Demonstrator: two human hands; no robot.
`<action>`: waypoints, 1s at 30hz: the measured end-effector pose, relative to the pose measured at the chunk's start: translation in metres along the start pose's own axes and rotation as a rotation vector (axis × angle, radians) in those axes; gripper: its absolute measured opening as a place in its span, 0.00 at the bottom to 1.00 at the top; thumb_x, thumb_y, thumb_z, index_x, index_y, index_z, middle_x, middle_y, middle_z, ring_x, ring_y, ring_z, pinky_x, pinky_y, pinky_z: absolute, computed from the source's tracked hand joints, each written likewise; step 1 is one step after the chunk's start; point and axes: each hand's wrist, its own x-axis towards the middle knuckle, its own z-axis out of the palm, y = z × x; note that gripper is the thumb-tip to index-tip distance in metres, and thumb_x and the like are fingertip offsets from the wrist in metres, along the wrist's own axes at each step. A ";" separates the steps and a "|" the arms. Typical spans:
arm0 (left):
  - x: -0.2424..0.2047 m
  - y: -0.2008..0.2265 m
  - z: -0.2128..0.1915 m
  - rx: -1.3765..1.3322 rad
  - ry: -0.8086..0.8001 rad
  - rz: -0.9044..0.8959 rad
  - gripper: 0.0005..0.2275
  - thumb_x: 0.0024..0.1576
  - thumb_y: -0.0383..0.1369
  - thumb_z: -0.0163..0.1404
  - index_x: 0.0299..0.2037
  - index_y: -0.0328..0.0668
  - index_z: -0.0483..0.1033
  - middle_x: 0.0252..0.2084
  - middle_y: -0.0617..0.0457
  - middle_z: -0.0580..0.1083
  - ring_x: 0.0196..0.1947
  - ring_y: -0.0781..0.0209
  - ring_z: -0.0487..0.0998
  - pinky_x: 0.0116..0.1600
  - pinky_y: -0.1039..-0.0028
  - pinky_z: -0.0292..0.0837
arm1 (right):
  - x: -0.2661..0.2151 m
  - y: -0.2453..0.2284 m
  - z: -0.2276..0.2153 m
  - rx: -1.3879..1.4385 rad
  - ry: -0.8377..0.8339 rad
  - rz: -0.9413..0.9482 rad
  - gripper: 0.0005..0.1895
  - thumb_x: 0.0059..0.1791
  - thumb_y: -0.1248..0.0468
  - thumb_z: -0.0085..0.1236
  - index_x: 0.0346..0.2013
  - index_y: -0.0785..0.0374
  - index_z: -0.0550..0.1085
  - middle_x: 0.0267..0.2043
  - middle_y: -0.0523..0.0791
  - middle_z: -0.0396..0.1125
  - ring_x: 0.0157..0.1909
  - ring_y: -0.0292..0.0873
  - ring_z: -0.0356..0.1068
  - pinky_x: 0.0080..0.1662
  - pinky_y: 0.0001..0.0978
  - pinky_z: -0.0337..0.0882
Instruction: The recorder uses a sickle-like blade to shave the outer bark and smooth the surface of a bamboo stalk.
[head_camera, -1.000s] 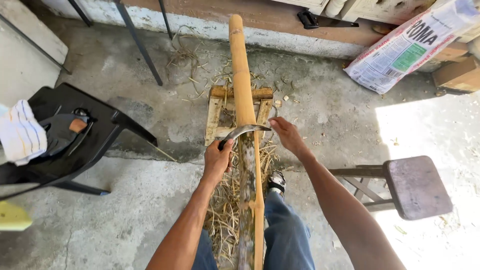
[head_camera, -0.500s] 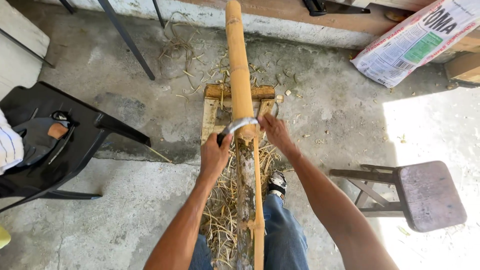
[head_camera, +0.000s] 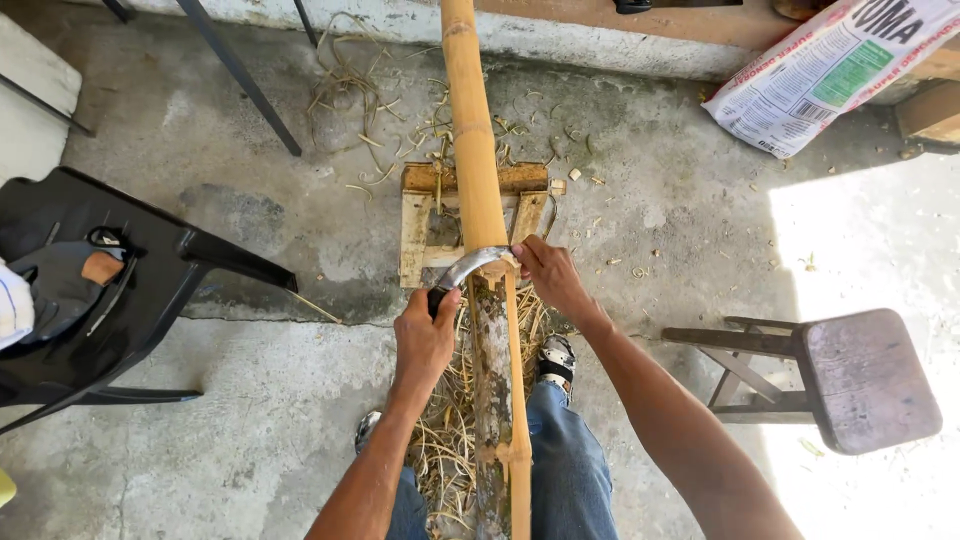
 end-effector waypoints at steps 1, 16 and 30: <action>0.002 0.001 0.002 -0.002 0.000 -0.008 0.16 0.63 0.43 0.48 0.41 0.33 0.72 0.21 0.52 0.71 0.12 0.67 0.69 0.13 0.73 0.66 | 0.006 0.002 -0.003 0.000 -0.008 0.002 0.25 0.61 0.49 0.30 0.38 0.62 0.71 0.25 0.45 0.71 0.16 0.34 0.64 0.17 0.27 0.67; -0.014 -0.009 0.012 -0.052 0.040 -0.029 0.16 0.65 0.43 0.46 0.39 0.34 0.72 0.21 0.51 0.70 0.12 0.63 0.68 0.13 0.70 0.67 | 0.003 -0.041 -0.026 -0.283 -0.101 -0.101 0.21 0.60 0.54 0.34 0.41 0.62 0.74 0.29 0.48 0.72 0.20 0.39 0.70 0.22 0.30 0.71; -0.046 -0.015 0.020 -0.132 0.072 -0.120 0.15 0.61 0.43 0.48 0.41 0.36 0.70 0.20 0.50 0.72 0.11 0.63 0.73 0.13 0.72 0.71 | -0.007 -0.059 -0.054 0.086 -0.321 0.148 0.21 0.59 0.52 0.37 0.36 0.65 0.72 0.28 0.49 0.75 0.31 0.45 0.80 0.34 0.36 0.81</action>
